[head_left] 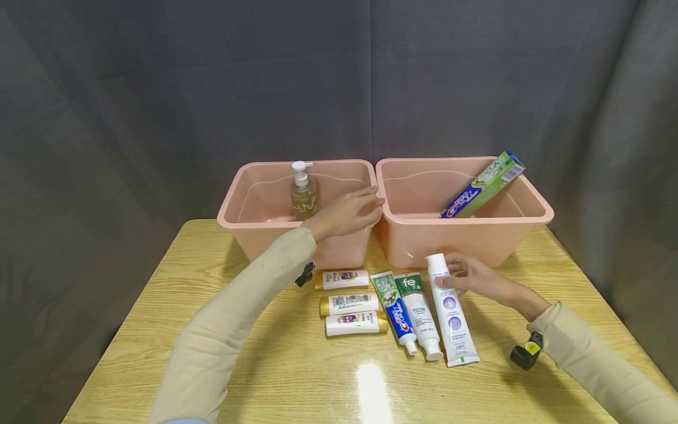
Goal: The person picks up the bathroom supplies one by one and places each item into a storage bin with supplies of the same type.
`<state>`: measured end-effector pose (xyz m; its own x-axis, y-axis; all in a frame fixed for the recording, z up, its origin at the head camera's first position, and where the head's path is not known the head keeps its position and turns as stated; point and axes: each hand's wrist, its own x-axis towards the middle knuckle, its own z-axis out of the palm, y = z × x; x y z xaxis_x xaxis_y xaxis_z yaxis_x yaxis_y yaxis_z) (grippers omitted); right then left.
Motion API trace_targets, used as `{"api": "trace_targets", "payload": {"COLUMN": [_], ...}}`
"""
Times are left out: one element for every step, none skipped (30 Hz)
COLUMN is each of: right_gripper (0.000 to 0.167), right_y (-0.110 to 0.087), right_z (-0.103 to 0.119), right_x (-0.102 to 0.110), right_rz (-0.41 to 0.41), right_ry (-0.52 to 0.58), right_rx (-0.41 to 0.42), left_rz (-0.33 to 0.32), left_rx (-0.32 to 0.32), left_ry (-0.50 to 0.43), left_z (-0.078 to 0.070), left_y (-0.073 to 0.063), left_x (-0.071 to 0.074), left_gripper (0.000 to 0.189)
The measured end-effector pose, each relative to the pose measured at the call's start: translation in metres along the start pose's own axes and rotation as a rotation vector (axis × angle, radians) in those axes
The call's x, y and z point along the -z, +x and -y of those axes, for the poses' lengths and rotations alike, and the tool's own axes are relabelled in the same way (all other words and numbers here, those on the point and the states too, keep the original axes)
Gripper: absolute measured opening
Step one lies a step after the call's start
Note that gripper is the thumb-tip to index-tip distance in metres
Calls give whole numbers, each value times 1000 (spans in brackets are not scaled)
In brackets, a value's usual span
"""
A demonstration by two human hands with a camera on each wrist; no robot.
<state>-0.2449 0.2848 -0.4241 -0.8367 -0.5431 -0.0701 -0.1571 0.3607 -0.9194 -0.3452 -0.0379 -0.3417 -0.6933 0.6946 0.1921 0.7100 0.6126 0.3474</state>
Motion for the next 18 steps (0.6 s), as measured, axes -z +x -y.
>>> {"api": "trace_targets", "payload": {"right_gripper": [47, 48, 48, 48, 48, 49, 50, 50, 51, 52, 53, 53, 52, 52, 50, 49, 48, 47], "right_y": [0, 0, 0, -1, -1, -1, -1, -1, -1, -1, -1, -1, -1, -1, -1, -1, -1, -1], "right_z": [2, 4, 6, 8, 9, 11, 12, 14, 15, 16, 17, 18, 19, 19, 20, 21, 21, 22], "right_x": [0, 1, 1, 1, 2, 2, 2, 2, 3, 3, 3, 4, 4, 4, 4, 5, 5, 6], "right_rz": [0, -1, -3, -9, -18, -26, -36, -46, -57, -66, -72, -76, -79, -80, -79, -77, -76, -77], "right_ry": [-4, -6, -9, -18, -26, -30, -36, -42, -46, -48, -46, -44, -42, -39, -36, -34, -35, -35], "right_rx": [5, 9, 15, 21, 25, 29, 31, 32, 32, 31, 32, 35, 39, 45, 51, 56, 61, 63], "left_rz": [-1, -2, -4, -5, -7, -8, -9, -9, -11, -11, -10, -9, -8, -7, -6, -5, -5, -6], "left_rx": [-2, -4, -5, -7, -8, -9, -9, -9, -9, -9, -8, -8, -7, -5, -4, -3, -2, -2], "left_ry": [1, 3, 4, 4, 4, 5, 3, 1, 0, 0, 0, 0, 0, 2, 3, 3, 3, 2], "left_z": [1, 1, 2, 2, 2, 2, 2, 2, 2, 2, 2, 2, 2, 2, 2, 2, 2, 2], "left_y": [0, 0, 0, 0, 0, 0, 0, 0, 0, 0, 0, 0, 0, 0, 0, 0, 0, 0], "left_x": [0, 0, 0, 0, 0, 0, 0, 0, 0, 0, 0, 0, 0, -1, -1, -1, -1, -1], "left_gripper": [47, 47, 47, 47, 47, 47, 47, 46, 46, 46, 46, 46, 46, 46, 46, 47, 47, 47]}}
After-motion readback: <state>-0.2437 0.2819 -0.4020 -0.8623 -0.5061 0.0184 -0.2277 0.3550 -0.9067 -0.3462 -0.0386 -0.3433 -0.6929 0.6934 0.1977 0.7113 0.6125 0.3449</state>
